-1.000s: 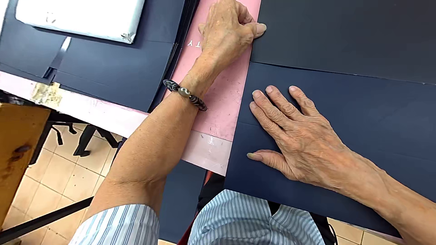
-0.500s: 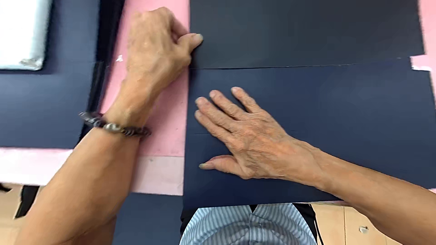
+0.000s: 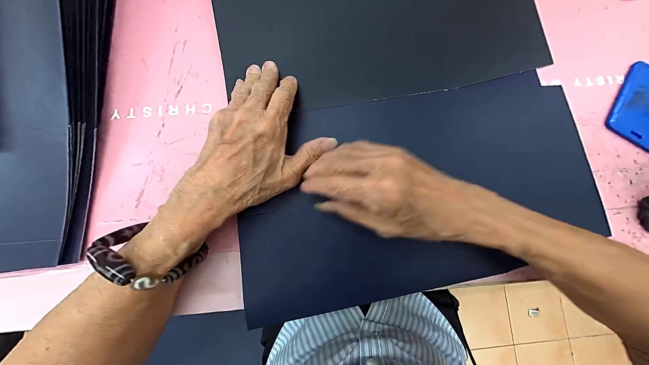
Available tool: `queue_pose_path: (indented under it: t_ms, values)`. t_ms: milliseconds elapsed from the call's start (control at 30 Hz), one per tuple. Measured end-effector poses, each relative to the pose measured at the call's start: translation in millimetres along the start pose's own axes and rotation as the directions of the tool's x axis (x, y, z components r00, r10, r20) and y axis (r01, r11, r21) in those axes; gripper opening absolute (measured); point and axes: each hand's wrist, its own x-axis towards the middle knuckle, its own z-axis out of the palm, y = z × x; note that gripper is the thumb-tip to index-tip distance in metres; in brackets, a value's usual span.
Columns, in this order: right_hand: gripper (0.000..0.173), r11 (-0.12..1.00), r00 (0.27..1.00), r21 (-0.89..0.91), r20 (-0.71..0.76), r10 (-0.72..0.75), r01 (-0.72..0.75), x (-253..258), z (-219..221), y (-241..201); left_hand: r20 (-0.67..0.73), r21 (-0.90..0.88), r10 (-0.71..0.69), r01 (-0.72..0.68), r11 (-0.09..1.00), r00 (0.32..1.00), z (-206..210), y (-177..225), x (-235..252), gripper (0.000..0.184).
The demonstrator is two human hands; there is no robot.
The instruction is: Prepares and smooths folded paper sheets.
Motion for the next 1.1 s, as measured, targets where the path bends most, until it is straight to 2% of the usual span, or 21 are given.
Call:
queue_pose_path:
  t_ms: [67, 133, 233, 300, 367, 667, 1000, 1100]
  values:
    - [0.032, 0.973, 0.997, -0.219, 0.01, 0.076, -0.072, -14, -35, 15, 0.009, 0.02, 0.019, -0.019, 1.0, 1.0, 3, 1, 1, 0.096]
    - [0.051, 0.895, 0.981, -0.406, -0.011, 0.195, -0.183, -35, -66, 37, 0.007, 0.026, 0.031, -0.031, 0.999, 0.999, 5, 2, 2, 0.093]
    - [0.09, 0.753, 0.894, -0.502, -0.104, 0.437, -0.426, -70, -91, 65, 0.013, 0.047, 0.049, -0.05, 0.998, 0.999, 7, 0, 2, 0.088]
    - [0.1, 0.682, 0.826, -0.496, -0.143, 0.546, -0.537, -85, -91, 73, 0.01, 0.045, 0.054, -0.054, 0.998, 0.999, 6, -1, 2, 0.088]
    - [0.098, 0.654, 0.8, -0.499, -0.15, 0.581, -0.569, -91, -87, 75, 0.012, 0.037, 0.047, -0.047, 0.998, 0.999, 6, -1, 3, 0.089]
    - [0.095, 0.65, 0.784, -0.466, -0.182, 0.594, -0.601, -89, -83, 71, 0.002, 0.016, 0.034, -0.034, 0.999, 0.999, 5, -4, 2, 0.088]
    - [0.091, 0.664, 0.793, -0.447, -0.22, 0.569, -0.6, -90, -82, 71, 0.006, 0.007, 0.029, -0.029, 1.0, 1.0, 5, -4, 1, 0.086]
    - [0.089, 0.661, 0.781, -0.425, -0.239, 0.577, -0.619, -87, -79, 72, -0.036, 0.006, 0.075, -0.075, 0.997, 0.997, 15, -18, 0, 0.085]
